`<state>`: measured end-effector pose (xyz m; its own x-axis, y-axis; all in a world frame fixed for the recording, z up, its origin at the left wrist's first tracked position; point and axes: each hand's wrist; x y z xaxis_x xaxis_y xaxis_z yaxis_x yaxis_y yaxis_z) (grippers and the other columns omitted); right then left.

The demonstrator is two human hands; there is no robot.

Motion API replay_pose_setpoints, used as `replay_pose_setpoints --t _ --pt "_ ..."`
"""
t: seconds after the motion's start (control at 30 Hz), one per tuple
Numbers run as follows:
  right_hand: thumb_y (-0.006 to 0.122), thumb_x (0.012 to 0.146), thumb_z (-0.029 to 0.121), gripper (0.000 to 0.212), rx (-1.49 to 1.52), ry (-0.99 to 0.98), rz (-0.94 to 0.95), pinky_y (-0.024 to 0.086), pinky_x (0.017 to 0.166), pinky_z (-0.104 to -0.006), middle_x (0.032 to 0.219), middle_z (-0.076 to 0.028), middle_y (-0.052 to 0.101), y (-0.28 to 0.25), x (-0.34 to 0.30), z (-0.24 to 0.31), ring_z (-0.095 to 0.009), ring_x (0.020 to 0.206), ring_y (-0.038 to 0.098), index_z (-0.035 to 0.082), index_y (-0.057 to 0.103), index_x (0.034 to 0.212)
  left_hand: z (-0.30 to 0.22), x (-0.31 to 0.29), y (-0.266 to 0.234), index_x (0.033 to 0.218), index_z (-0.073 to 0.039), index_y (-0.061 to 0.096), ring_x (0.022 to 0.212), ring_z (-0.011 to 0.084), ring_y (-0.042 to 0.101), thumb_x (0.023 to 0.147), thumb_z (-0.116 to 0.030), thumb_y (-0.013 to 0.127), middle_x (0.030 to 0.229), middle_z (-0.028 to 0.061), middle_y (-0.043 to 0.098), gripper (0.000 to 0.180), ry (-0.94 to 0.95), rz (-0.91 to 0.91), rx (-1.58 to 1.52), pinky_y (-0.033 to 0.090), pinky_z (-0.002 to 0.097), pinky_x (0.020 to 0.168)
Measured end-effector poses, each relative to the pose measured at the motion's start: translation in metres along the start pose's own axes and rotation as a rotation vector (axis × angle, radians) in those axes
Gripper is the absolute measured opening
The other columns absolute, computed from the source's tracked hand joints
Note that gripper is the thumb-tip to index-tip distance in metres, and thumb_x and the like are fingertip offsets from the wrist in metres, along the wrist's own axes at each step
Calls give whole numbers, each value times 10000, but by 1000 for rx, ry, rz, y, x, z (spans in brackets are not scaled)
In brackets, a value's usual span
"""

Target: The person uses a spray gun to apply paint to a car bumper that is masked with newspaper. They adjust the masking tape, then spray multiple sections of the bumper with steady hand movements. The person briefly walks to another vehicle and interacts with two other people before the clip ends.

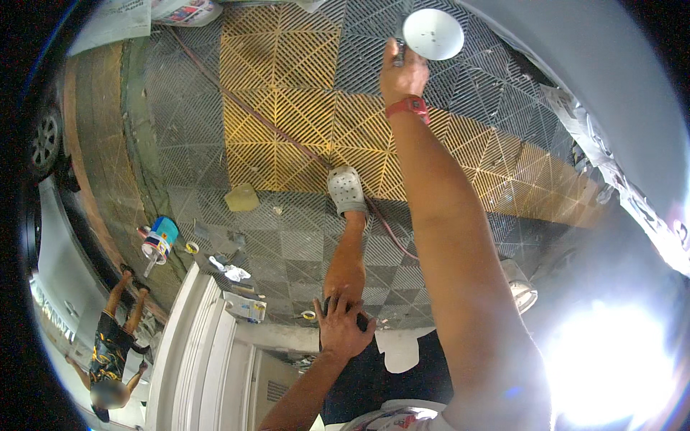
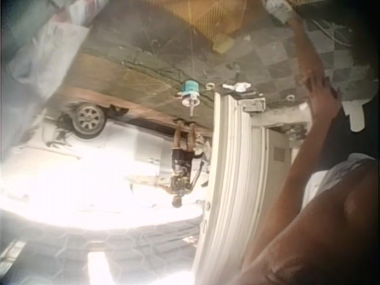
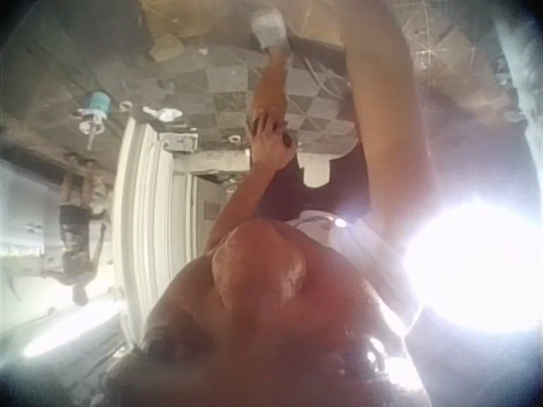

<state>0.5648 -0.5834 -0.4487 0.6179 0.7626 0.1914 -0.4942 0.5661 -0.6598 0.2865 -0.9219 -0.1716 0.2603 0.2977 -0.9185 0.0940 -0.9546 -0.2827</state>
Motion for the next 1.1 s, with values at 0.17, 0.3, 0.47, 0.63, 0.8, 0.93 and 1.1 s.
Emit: replay_pose_setpoints --t 0.17,0.3,0.47,0.63,0.8,0.93,1.1 --pt "628 1075 305 543 107 -90 72 473 1143 -513 1440 -322 629 19 -8 68 -505 1396 557 52 558 1550 11 1 -12 1349 -128 752 1621 382 251 933 -541 672 1654 148 435 592 22 15 15 55 758 1275" --pt "605 1079 263 525 81 -8 45 530 1054 -465 1266 -298 728 -5 -12 84 -408 1244 694 62 554 1561 20 3 -19 1336 -136 753 1606 388 281 913 -526 702 1657 159 416 578 49 18 38 77 771 1271" --pt "581 1106 324 463 224 271 -118 589 868 -366 985 -148 780 -63 -20 84 -219 907 738 -68 663 1338 17 -2 -21 1392 -130 724 1622 358 261 925 -555 676 1678 146 409 633 34 38 33 73 738 1288" --pt "552 1121 329 413 202 237 -46 535 752 -355 927 -100 776 -91 -16 131 -190 811 691 -57 687 1174 10 -6 -14 1411 -124 710 1624 350 261 928 -558 669 1693 142 399 651 -4 27 39 81 722 1296" --pt "525 1135 294 368 386 181 109 523 719 -330 922 -75 775 -113 -13 190 -143 767 669 -32 685 1198 -4 -14 -14 1376 -150 730 1606 374 295 911 -550 703 1672 150 437 614 -3 -78 24 93 740 1289" --pt "553 1131 323 353 413 388 120 508 698 -318 898 -40 760 -153 -3 212 -115 764 649 -4 685 1154 -16 -38 -32 1399 -137 704 1594 373 319 904 -535 729 1653 165 457 635 -46 -157 65 115 715 1290" --pt "548 1124 349 479 204 281 30 588 759 -360 998 -139 801 -231 3 222 -193 872 749 -39 640 1388 49 -93 -47 1394 -38 685 1490 392 459 992 -462 687 1570 231 531 584 45 -687 -455 298 598 1249"
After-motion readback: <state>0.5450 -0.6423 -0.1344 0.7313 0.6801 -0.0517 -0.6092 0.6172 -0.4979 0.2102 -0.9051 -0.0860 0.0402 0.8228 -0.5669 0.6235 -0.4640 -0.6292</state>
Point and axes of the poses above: each hand's wrist, its own x-axis towards the middle knuckle, its own y-axis out of the palm, z = x × y
